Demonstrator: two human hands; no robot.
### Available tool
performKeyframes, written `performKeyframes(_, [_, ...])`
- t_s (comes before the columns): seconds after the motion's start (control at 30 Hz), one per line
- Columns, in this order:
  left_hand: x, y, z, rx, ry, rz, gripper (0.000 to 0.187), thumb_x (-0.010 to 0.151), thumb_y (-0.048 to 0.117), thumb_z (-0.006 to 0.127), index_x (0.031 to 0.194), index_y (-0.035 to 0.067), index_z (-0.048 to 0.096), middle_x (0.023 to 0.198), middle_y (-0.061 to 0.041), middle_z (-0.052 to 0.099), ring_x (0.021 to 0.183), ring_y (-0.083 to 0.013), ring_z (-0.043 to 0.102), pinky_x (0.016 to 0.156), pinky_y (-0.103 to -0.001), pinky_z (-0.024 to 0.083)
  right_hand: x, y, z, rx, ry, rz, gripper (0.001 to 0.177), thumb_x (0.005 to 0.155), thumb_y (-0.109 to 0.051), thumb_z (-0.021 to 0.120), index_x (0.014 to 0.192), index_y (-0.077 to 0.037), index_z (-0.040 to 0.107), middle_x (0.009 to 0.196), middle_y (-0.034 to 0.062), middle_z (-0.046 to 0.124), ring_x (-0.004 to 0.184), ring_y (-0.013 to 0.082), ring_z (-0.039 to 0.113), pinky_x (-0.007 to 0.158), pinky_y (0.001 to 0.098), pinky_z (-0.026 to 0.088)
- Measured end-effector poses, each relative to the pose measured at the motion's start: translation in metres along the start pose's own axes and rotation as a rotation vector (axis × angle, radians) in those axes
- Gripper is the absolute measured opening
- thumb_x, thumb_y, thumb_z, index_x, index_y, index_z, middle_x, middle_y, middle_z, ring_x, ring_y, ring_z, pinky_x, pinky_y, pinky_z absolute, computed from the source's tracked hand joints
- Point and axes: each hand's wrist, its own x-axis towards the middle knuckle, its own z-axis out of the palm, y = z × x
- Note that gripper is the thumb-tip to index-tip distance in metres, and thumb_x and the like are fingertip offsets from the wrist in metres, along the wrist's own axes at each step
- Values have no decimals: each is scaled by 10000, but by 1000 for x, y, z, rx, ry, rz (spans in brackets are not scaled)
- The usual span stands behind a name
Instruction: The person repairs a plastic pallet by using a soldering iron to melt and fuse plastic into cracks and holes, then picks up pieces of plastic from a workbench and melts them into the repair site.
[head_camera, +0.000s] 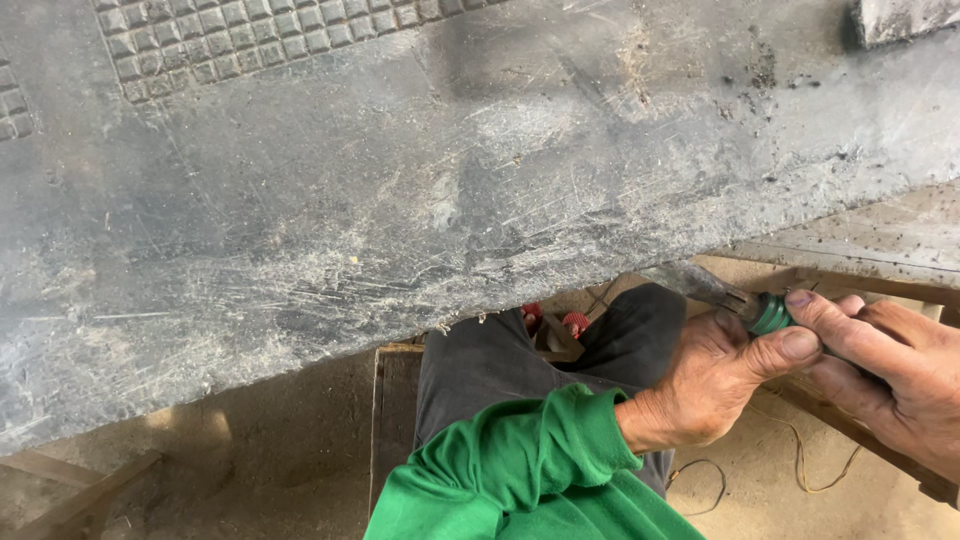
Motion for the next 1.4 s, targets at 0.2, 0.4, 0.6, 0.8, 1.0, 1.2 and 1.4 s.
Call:
performKeyframes(0.2, [0,-6,-5,23,17,-7,354,1150,294,646,1268,-39,642,1251,-66,686,1178,-117,612,1081,-276,494,1,-4,-2,12,19,-43,623,789,-159,825,1374,-94,621,684,53,620,628,169,589,551,338,503])
performKeyframes(0.4, [1,-25,-17,93,41,23,352,1171,260,664,1140,-91,658,1113,-106,711,1039,-123,602,970,-280,516,1,-11,-2,-24,16,0,633,773,-185,841,1364,-129,624,736,64,641,640,186,626,556,344,515])
performKeyframes(0.6, [-2,-12,-10,59,66,74,339,1129,268,672,1292,-30,655,1234,-53,699,1148,-96,628,1053,-255,505,3,-18,1,-131,40,-26,587,805,-224,782,1369,-153,634,828,55,675,660,222,683,556,359,537])
performKeyframes(0.8, [-11,-11,4,70,171,104,340,1086,231,682,1290,-38,644,1252,-77,694,1213,-141,642,1125,-299,501,-14,-25,9,-166,-15,48,563,872,-357,776,1402,-251,616,963,26,731,798,239,731,654,344,588])
performKeyframes(1.0, [-43,-15,17,191,245,-76,475,1094,257,664,1426,-79,618,1115,-117,633,1027,-188,530,960,-332,461,-59,-28,60,571,225,37,580,879,-121,720,1440,-78,576,1092,149,722,972,274,714,781,351,564])
performKeyframes(1.2, [-47,-9,21,236,138,45,523,1145,369,478,1448,-56,508,1465,-137,589,1329,-186,568,1185,-336,451,-75,-49,78,726,240,235,660,851,-120,729,1480,-111,530,1151,148,735,838,184,736,728,319,582])
performKeyframes(1.4, [-50,2,19,234,123,74,523,1164,381,442,1403,-81,499,1432,-212,586,1305,-238,573,1158,-386,459,-58,-69,71,733,340,101,610,858,-120,693,1449,-85,545,1146,153,761,939,194,758,768,308,578])
